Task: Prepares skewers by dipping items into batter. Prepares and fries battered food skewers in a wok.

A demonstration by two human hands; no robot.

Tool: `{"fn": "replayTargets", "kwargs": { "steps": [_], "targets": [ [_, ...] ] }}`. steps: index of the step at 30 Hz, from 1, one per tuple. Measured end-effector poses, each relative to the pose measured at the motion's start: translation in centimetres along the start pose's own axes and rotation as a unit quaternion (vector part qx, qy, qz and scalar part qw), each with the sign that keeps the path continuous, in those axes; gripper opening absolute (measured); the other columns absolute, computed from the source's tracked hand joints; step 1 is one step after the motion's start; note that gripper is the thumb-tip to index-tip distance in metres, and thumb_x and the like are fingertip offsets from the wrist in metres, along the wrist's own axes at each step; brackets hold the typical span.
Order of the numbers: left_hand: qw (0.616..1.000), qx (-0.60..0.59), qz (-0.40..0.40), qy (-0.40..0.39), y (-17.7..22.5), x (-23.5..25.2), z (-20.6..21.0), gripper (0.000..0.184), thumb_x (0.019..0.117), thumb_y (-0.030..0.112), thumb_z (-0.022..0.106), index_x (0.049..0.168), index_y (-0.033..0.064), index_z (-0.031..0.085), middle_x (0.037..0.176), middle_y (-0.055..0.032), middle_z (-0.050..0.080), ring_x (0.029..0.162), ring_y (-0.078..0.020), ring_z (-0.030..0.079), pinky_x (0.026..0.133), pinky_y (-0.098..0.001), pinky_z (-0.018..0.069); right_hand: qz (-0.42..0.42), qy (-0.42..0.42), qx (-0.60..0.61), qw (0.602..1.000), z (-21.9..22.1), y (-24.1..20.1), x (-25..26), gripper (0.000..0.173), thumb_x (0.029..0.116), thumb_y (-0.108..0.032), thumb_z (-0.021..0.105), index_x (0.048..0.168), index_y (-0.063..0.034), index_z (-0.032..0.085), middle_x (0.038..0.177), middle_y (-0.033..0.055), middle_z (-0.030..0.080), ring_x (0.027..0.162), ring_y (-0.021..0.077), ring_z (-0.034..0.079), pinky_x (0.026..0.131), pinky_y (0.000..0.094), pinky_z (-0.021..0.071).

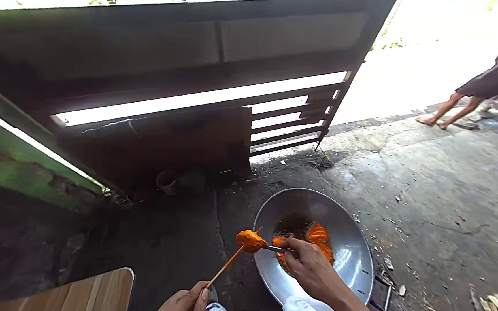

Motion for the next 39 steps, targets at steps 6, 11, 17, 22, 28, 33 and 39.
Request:
{"fn": "replayTargets", "kwargs": {
  "steps": [6, 11, 17, 22, 28, 33, 39],
  "targets": [
    [0.989, -0.04, 0.113, -0.081, 1.5, 13.5, 3.8, 0.025, 0.1013, 0.024, 0.063, 0.108, 0.0076, 0.081, 0.081, -0.0085, 0.074, 0.068, -0.0127, 0.068, 0.065, -0.0304, 0.0567, 0.089, 0.137, 0.061, 0.985, -3.8, 3.6, 3.1, 0.031, 0.0978, -0.026, 0.052, 0.118, -0.0168, 0.075, 0.098, 0.0054, 0.074, 0.092, 0.021, 0.07, 0.087, 0.0466, 0.0541],
    [0.953, -0.071, 0.219, -0.196, 2.3, 25.8, 7.3, 0.022, 0.1006, 0.024, 0.065, 0.108, 0.0103, 0.081, 0.081, -0.0036, 0.073, 0.068, -0.0058, 0.065, 0.062, -0.0236, 0.0552, 0.195, 0.286, 0.1, 0.933, -4.4, 4.3, 5.4, 0.031, 0.0972, -0.025, 0.053, 0.116, -0.0167, 0.076, 0.098, 0.0033, 0.074, 0.094, 0.0193, 0.07, 0.088, 0.0477, 0.0547],
    [0.866, -0.05, 0.364, -0.34, 5.6, 38.0, 10.0, 0.023, 0.1008, 0.029, 0.063, 0.11, 0.0173, 0.081, 0.084, -0.0031, 0.074, 0.07, -0.0123, 0.068, 0.063, -0.0341, 0.0571, 0.331, 0.433, 0.157, 0.824, -3.0, 0.6, 6.5, 0.027, 0.0946, -0.018, 0.058, 0.112, -0.0125, 0.077, 0.092, 0.006, 0.075, 0.079, 0.0198, 0.07, 0.076, 0.0446, 0.0578],
    [0.783, -0.035, 0.474, -0.402, 8.9, 41.8, 13.0, 0.025, 0.1008, 0.03, 0.061, 0.109, 0.0179, 0.081, 0.081, -0.0024, 0.073, 0.068, -0.0132, 0.067, 0.061, -0.035, 0.0561, 0.418, 0.471, 0.215, 0.746, -0.6, -1.1, 6.4, 0.027, 0.0945, -0.019, 0.058, 0.113, -0.014, 0.077, 0.093, 0.0042, 0.075, 0.082, 0.0197, 0.07, 0.079, 0.0472, 0.0562],
    [0.719, -0.027, 0.519, -0.462, 11.3, 40.6, 18.4, 0.027, 0.1006, 0.032, 0.059, 0.109, 0.017, 0.081, 0.078, -0.0015, 0.072, 0.065, -0.012, 0.067, 0.061, -0.0348, 0.0563, 0.487, 0.488, 0.223, 0.688, 2.7, -0.3, 5.1, 0.03, 0.096, -0.02, 0.055, 0.115, -0.0145, 0.077, 0.097, 0.0055, 0.075, 0.092, 0.0231, 0.07, 0.089, 0.0527, 0.0511],
    [0.66, -0.03, 0.544, -0.518, 12.5, 39.0, 22.8, 0.027, 0.0999, 0.031, 0.06, 0.108, 0.0154, 0.081, 0.078, -0.0014, 0.073, 0.065, -0.0102, 0.066, 0.061, -0.033, 0.0559, 0.554, 0.492, 0.217, 0.636, 4.7, -0.1, 4.0, 0.03, 0.0967, -0.021, 0.054, 0.115, -0.0161, 0.077, 0.097, 0.0061, 0.075, 0.094, 0.0248, 0.071, 0.088, 0.0523, 0.0516],
    [0.58, 0.029, 0.569, -0.582, 14.4, 38.7, 28.8, 0.028, 0.0999, 0.029, 0.061, 0.11, 0.0132, 0.081, 0.083, -0.006, 0.076, 0.072, -0.0174, 0.071, 0.068, -0.0412, 0.0583, 0.611, 0.483, 0.255, 0.573, 7.6, 0.9, 6.4, 0.032, 0.0977, -0.02, 0.053, 0.119, -0.0139, 0.076, 0.101, 0.01, 0.075, 0.101, 0.029, 0.07, 0.092, 0.0527, 0.0496]
  ]
}}
Point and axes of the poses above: each hand's wrist, its own x-axis towards the middle knuckle, its own z-axis out of the palm, y = z × x, the point moved 6 cm from there along x, towards the middle knuckle
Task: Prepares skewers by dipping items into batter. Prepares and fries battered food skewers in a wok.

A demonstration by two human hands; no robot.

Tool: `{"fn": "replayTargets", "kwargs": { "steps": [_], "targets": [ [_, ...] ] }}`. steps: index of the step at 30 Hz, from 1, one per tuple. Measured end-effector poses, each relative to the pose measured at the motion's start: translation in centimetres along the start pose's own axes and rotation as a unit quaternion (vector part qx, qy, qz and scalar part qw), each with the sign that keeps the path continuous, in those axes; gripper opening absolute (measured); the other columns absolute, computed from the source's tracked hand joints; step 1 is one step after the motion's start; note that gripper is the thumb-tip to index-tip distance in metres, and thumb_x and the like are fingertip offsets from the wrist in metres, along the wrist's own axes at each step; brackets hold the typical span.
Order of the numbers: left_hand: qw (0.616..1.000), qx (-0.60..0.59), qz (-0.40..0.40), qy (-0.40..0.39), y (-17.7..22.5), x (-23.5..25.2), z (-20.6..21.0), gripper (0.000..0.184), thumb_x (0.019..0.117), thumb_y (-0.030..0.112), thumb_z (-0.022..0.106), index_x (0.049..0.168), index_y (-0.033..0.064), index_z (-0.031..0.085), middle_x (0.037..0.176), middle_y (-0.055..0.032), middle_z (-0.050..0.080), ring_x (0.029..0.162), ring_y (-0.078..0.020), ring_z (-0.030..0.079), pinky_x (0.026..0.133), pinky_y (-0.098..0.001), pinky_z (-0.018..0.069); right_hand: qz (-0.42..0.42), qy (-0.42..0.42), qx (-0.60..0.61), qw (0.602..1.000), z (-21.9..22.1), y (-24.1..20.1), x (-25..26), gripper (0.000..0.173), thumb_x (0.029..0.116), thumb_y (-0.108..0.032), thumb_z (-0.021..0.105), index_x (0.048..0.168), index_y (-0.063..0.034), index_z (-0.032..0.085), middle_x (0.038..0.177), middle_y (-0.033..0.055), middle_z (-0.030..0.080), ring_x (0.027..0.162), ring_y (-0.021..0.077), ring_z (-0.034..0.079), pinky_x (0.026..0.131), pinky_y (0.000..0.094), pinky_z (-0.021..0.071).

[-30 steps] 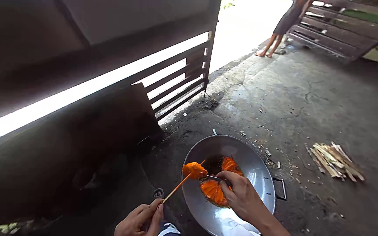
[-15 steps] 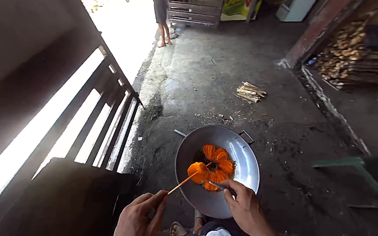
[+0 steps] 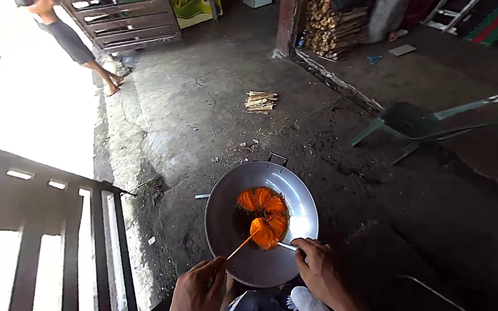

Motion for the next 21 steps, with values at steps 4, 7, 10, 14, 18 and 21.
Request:
{"fn": "replayTargets", "kwargs": {
  "steps": [4, 7, 10, 14, 18, 21],
  "targets": [
    [0.994, 0.022, -0.008, -0.11, -4.3, 4.5, 1.8, 0.031, 0.1009, 0.032, 0.059, 0.115, 0.0136, 0.08, 0.088, -0.0073, 0.077, 0.077, -0.021, 0.073, 0.075, -0.0475, 0.0583, 0.024, 0.051, 0.003, 0.998, 6.2, 1.6, 1.1, 0.033, 0.097, -0.021, 0.052, 0.117, -0.0151, 0.077, 0.099, 0.0092, 0.075, 0.099, 0.0285, 0.07, 0.091, 0.0515, 0.0501],
    [0.98, 0.045, -0.021, -0.191, -8.0, 7.2, 3.7, 0.033, 0.102, 0.037, 0.056, 0.116, 0.0183, 0.079, 0.092, -0.0054, 0.078, 0.082, -0.0209, 0.074, 0.08, -0.0499, 0.0583, 0.05, 0.078, 0.028, 0.995, 11.5, 3.2, 1.5, 0.032, 0.0965, -0.021, 0.053, 0.116, -0.0157, 0.078, 0.099, 0.0071, 0.076, 0.098, 0.0267, 0.071, 0.09, 0.0513, 0.0519],
    [0.96, 0.082, -0.035, -0.265, -11.1, 9.7, 6.1, 0.035, 0.103, 0.042, 0.053, 0.118, 0.0235, 0.078, 0.098, -0.0031, 0.078, 0.089, -0.0204, 0.074, 0.084, -0.051, 0.0579, 0.099, 0.08, 0.07, 0.989, 16.3, 4.7, 2.1, 0.031, 0.0958, -0.021, 0.055, 0.114, -0.0137, 0.078, 0.101, 0.008, 0.077, 0.099, 0.0271, 0.072, 0.092, 0.0526, 0.0524],
    [0.935, 0.124, -0.061, -0.326, -13.6, 12.0, 8.6, 0.035, 0.1038, 0.042, 0.052, 0.12, 0.0257, 0.077, 0.1, -0.003, 0.078, 0.093, -0.0215, 0.073, 0.086, -0.051, 0.056, 0.178, 0.015, 0.078, 0.981, 20.0, 4.8, 2.7, 0.034, 0.0977, -0.022, 0.054, 0.122, -0.0136, 0.076, 0.115, 0.008, 0.076, 0.111, 0.0262, 0.07, 0.102, 0.0521, 0.0482],
    [0.92, 0.15, -0.076, -0.354, -15.5, 13.8, 11.2, 0.034, 0.1038, 0.043, 0.052, 0.119, 0.0258, 0.077, 0.101, -0.0037, 0.077, 0.094, -0.0225, 0.073, 0.087, -0.0509, 0.0555, 0.236, -0.038, 0.092, 0.967, 21.7, 4.6, 3.6, 0.034, 0.0978, -0.021, 0.054, 0.123, -0.0131, 0.075, 0.116, 0.0092, 0.075, 0.114, 0.0269, 0.069, 0.104, 0.0517, 0.0471],
    [0.909, 0.176, -0.085, -0.368, -16.4, 15.0, 13.1, 0.033, 0.103, 0.042, 0.052, 0.115, 0.0243, 0.078, 0.102, -0.0049, 0.077, 0.097, -0.0237, 0.072, 0.087, -0.0514, 0.0553, 0.266, -0.085, 0.085, 0.956, 23.0, 4.7, 4.7, 0.031, 0.0983, -0.022, 0.054, 0.122, -0.014, 0.074, 0.116, 0.0094, 0.075, 0.114, 0.026, 0.068, 0.103, 0.0509, 0.0464]
  ]
}}
Point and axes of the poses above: each hand's wrist, its own x-axis towards the middle knuckle, its own z-axis out of the palm, y = z × x, the point moved 6 cm from there along x, towards the middle knuckle
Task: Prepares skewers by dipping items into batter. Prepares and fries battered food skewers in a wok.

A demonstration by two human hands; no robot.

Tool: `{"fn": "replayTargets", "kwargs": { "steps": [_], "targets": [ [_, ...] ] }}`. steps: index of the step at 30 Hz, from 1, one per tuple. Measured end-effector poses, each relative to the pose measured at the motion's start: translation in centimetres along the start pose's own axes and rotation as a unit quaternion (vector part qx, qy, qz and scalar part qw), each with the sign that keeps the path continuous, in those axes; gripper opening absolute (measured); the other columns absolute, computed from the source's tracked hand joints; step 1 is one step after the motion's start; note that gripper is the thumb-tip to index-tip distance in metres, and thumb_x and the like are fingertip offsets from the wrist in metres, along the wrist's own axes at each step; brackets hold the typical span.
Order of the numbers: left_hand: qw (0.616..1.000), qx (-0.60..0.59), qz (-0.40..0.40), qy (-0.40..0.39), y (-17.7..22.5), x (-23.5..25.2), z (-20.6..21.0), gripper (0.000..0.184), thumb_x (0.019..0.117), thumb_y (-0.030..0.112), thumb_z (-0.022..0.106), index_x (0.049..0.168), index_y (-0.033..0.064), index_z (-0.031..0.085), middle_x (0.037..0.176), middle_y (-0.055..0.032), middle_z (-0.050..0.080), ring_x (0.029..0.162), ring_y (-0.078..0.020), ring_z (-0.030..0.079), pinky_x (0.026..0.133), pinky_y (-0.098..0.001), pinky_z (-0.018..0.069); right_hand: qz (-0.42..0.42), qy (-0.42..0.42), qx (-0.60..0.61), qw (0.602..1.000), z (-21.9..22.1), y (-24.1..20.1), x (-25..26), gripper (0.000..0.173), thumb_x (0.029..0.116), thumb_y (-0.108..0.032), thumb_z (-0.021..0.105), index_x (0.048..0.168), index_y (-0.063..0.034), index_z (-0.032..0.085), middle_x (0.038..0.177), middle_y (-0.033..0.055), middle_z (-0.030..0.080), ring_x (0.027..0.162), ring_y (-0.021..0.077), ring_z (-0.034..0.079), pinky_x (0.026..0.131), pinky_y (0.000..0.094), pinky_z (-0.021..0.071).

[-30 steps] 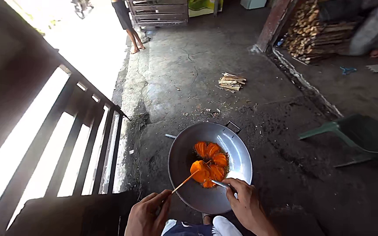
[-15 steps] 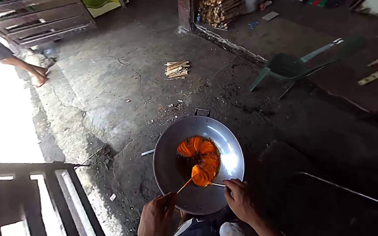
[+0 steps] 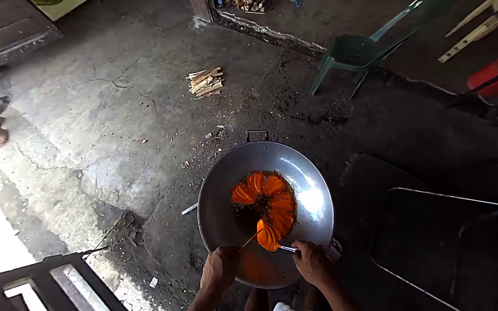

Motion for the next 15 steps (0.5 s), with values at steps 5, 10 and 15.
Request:
{"fn": "replayTargets", "kwargs": {
  "steps": [5, 10, 15],
  "targets": [
    [0.999, 0.008, -0.032, -0.023, -0.5, 3.6, 1.5, 0.032, 0.1021, 0.042, 0.055, 0.112, 0.0204, 0.078, 0.106, -0.0072, 0.076, 0.101, -0.0259, 0.072, 0.089, -0.0535, 0.0551, 0.055, -0.074, -0.007, 0.996, 2.2, -0.2, 2.2, 0.033, 0.1015, -0.026, 0.053, 0.125, -0.0117, 0.071, 0.122, 0.0117, 0.073, 0.122, 0.0279, 0.065, 0.108, 0.0534, 0.0446],
    [0.995, 0.073, -0.05, -0.045, 0.6, 5.5, 0.9, 0.034, 0.1022, 0.044, 0.052, 0.114, 0.0234, 0.076, 0.114, -0.0078, 0.075, 0.109, -0.028, 0.07, 0.091, -0.0561, 0.055, 0.124, -0.121, 0.041, 0.984, 1.8, -0.2, 1.3, 0.033, 0.101, -0.027, 0.055, 0.124, -0.0069, 0.069, 0.122, 0.018, 0.071, 0.119, 0.0328, 0.067, 0.1, 0.0541, 0.0527],
    [0.986, 0.153, -0.044, -0.049, 2.7, 6.6, -0.4, 0.04, 0.0995, 0.046, 0.052, 0.121, 0.0176, 0.071, 0.125, -0.0125, 0.07, 0.118, -0.0314, 0.067, 0.094, -0.0565, 0.0547, 0.149, -0.12, -0.054, 0.98, -1.6, -1.1, -2.6, 0.034, 0.1006, -0.03, 0.055, 0.121, -0.0066, 0.069, 0.122, 0.0163, 0.072, 0.12, 0.0318, 0.067, 0.1, 0.0552, 0.0509]
  ]
}}
Point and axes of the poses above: each hand's wrist, its own x-axis towards the middle knuckle, its own z-axis out of the palm, y = z × x, the point moved 6 cm from there along x, towards the middle knuckle
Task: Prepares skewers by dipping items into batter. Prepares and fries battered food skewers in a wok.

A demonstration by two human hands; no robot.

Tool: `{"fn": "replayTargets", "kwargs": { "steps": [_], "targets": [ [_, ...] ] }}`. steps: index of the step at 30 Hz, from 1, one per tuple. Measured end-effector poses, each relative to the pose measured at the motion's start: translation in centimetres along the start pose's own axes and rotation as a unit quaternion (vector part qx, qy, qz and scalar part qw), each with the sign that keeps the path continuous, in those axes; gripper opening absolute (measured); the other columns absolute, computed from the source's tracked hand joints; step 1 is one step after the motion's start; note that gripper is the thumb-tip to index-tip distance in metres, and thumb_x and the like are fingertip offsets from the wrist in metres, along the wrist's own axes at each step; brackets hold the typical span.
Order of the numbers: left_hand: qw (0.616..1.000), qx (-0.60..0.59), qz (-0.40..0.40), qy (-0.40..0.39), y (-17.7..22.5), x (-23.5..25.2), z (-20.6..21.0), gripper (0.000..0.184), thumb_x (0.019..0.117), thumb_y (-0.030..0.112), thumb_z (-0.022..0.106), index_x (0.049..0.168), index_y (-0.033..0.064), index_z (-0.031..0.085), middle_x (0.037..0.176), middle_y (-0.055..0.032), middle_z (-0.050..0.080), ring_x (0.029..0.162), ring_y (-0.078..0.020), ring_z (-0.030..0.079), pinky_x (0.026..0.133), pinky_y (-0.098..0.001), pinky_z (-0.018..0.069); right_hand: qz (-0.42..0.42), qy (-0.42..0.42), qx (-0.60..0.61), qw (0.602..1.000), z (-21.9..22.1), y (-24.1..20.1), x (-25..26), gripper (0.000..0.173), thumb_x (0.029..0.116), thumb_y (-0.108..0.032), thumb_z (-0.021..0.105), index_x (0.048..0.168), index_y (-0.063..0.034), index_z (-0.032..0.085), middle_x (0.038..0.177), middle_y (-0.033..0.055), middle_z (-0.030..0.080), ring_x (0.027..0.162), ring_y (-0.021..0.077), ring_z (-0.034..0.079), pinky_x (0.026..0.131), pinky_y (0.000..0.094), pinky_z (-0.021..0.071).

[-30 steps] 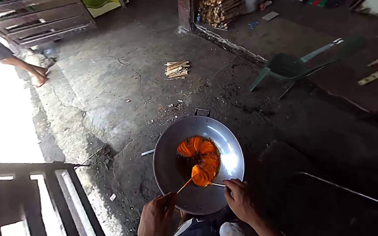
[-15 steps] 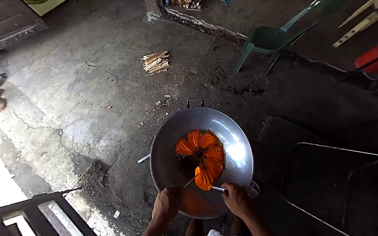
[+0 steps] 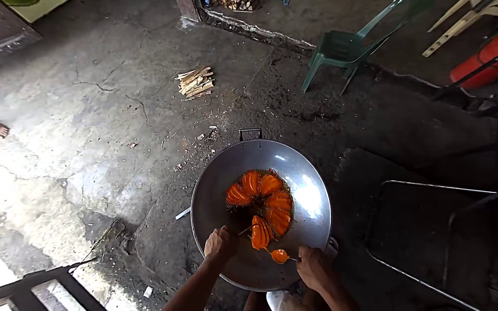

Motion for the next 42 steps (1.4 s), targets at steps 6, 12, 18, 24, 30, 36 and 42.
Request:
{"fn": "replayTargets", "kwargs": {
  "steps": [6, 12, 18, 24, 30, 36, 42],
  "targets": [
    [0.999, 0.032, 0.003, 0.0, 1.4, 0.5, -2.1, 0.051, 0.0972, 0.046, 0.056, 0.132, 0.0082, 0.063, 0.134, -0.0179, 0.064, 0.124, -0.0346, 0.063, 0.097, -0.0578, 0.0529, -0.051, 0.124, -0.069, 0.988, -2.8, -1.0, -0.2, 0.034, 0.1032, -0.024, 0.05, 0.13, -0.0106, 0.066, 0.122, 0.0139, 0.071, 0.121, 0.0307, 0.064, 0.109, 0.053, 0.041],
    [1.0, 0.03, 0.008, -0.002, 1.8, 0.5, -2.5, 0.053, 0.0928, 0.044, 0.061, 0.132, 0.0085, 0.063, 0.135, -0.0185, 0.062, 0.124, -0.035, 0.062, 0.097, -0.0579, 0.0522, -0.131, 0.15, -0.118, 0.973, -4.7, -4.7, 1.3, 0.036, 0.1037, -0.015, 0.048, 0.137, -0.009, 0.061, 0.129, 0.0167, 0.067, 0.122, 0.0328, 0.063, 0.107, 0.0515, 0.0429],
    [0.999, 0.037, 0.018, 0.002, 2.0, 0.1, -2.6, 0.048, 0.0928, 0.041, 0.06, 0.128, 0.0089, 0.065, 0.132, -0.0177, 0.065, 0.122, -0.0344, 0.064, 0.096, -0.058, 0.0528, -0.162, 0.159, -0.17, 0.959, -5.1, -7.6, 2.3, 0.042, 0.0988, -0.005, 0.055, 0.14, -0.013, 0.061, 0.131, 0.0183, 0.064, 0.125, 0.0343, 0.06, 0.109, 0.0529, 0.0412],
    [0.998, 0.057, 0.027, 0.003, 2.5, -0.3, -3.0, 0.045, 0.0909, 0.041, 0.061, 0.121, 0.0089, 0.067, 0.127, -0.016, 0.068, 0.118, -0.0331, 0.066, 0.092, -0.0573, 0.0543, -0.159, 0.157, -0.194, 0.955, -4.5, -8.7, 2.7, 0.041, 0.1027, -0.005, 0.048, 0.14, -0.014, 0.062, 0.132, 0.0196, 0.064, 0.126, 0.0345, 0.059, 0.111, 0.0524, 0.0393],
    [0.995, 0.08, 0.053, 0.007, 3.3, -2.8, -3.4, 0.037, 0.0983, 0.034, 0.055, 0.122, 0.0073, 0.066, 0.126, -0.0173, 0.067, 0.119, -0.0345, 0.065, 0.093, -0.0549, 0.0539, -0.145, 0.15, -0.187, 0.96, -3.9, -8.8, 3.2, 0.042, 0.1035, -0.005, 0.046, 0.142, -0.0148, 0.061, 0.133, 0.0213, 0.063, 0.127, 0.0362, 0.059, 0.112, 0.0531, 0.0385],
    [0.993, 0.113, 0.039, 0.006, 3.1, -7.2, -4.7, 0.033, 0.1051, 0.025, 0.046, 0.122, 0.0067, 0.066, 0.125, -0.0164, 0.068, 0.118, -0.0333, 0.066, 0.092, -0.0519, 0.0546, -0.14, 0.139, -0.156, 0.968, -3.6, -7.9, 3.6, 0.042, 0.1008, -0.007, 0.053, 0.141, -0.0135, 0.061, 0.133, 0.0198, 0.063, 0.127, 0.0348, 0.059, 0.111, 0.053, 0.0397],
    [0.995, 0.097, -0.001, -0.007, -0.7, -8.9, -3.8, 0.033, 0.1035, 0.03, 0.046, 0.116, 0.0135, 0.071, 0.118, -0.0124, 0.072, 0.113, -0.0318, 0.069, 0.088, -0.0532, 0.0559, -0.143, 0.166, -0.127, 0.967, -3.2, -6.6, 2.5, 0.04, 0.0996, -0.011, 0.054, 0.139, -0.0134, 0.062, 0.129, 0.018, 0.065, 0.124, 0.0335, 0.06, 0.108, 0.0519, 0.0411]
  ]
}}
Point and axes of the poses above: each hand's wrist, its own x-axis towards the middle knuckle, its own z-axis out of the palm, y = z × x, the point moved 6 cm from there along x, towards the middle knuckle
